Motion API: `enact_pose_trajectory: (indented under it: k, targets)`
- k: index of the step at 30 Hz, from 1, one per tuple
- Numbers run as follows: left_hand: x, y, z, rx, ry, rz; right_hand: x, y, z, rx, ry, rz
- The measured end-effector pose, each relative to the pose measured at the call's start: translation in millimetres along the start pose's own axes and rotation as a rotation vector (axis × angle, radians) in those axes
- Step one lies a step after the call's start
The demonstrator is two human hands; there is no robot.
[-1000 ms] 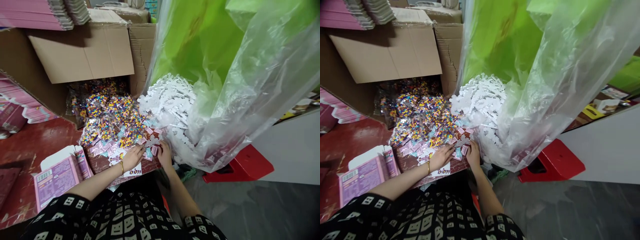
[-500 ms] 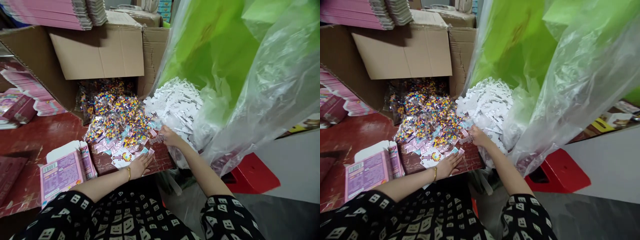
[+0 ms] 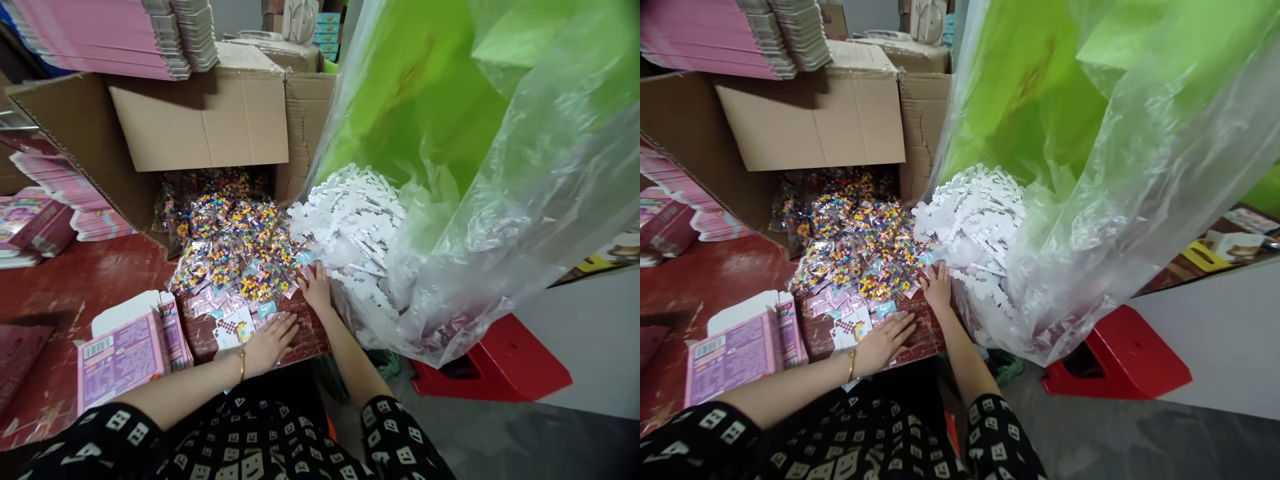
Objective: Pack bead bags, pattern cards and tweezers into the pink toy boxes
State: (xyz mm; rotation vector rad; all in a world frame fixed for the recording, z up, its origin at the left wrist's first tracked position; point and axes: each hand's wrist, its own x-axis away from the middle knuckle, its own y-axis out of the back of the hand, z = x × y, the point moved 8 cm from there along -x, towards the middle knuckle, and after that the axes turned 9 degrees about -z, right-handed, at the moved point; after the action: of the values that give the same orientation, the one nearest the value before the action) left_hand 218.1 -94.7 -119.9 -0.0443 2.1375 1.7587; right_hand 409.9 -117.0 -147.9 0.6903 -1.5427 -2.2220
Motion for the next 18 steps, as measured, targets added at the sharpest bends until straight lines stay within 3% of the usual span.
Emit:
enact_pose_trajectory:
  k: [2,6,8,11,13,15,18]
  targets:
    - [-30,-1.3,10,-0.008,0.036,-0.014,12,-13,6,0.009,-0.037,-0.007]
    - [-90,-7.4,74,-0.04,0.217,-0.011,34,-8,18,-0.081,0.082,0.031]
    - [-112,-15.0,101,-0.031,0.226,-0.003,24,8,20,-0.13,0.088,0.009]
    - [-128,-28.4,124,-0.033,0.263,0.014,-23,23,28,-0.134,0.031,0.008]
    - [-128,-30.9,128,-0.06,0.32,0.012,-63,17,43,-0.112,0.019,0.074]
    - [-118,-25.4,119,-0.088,0.37,0.008,-97,3,59,-0.084,0.001,0.162]
    - [-84,-7.3,77,-0.093,0.372,0.013,-129,-19,76,-0.017,-0.028,0.291]
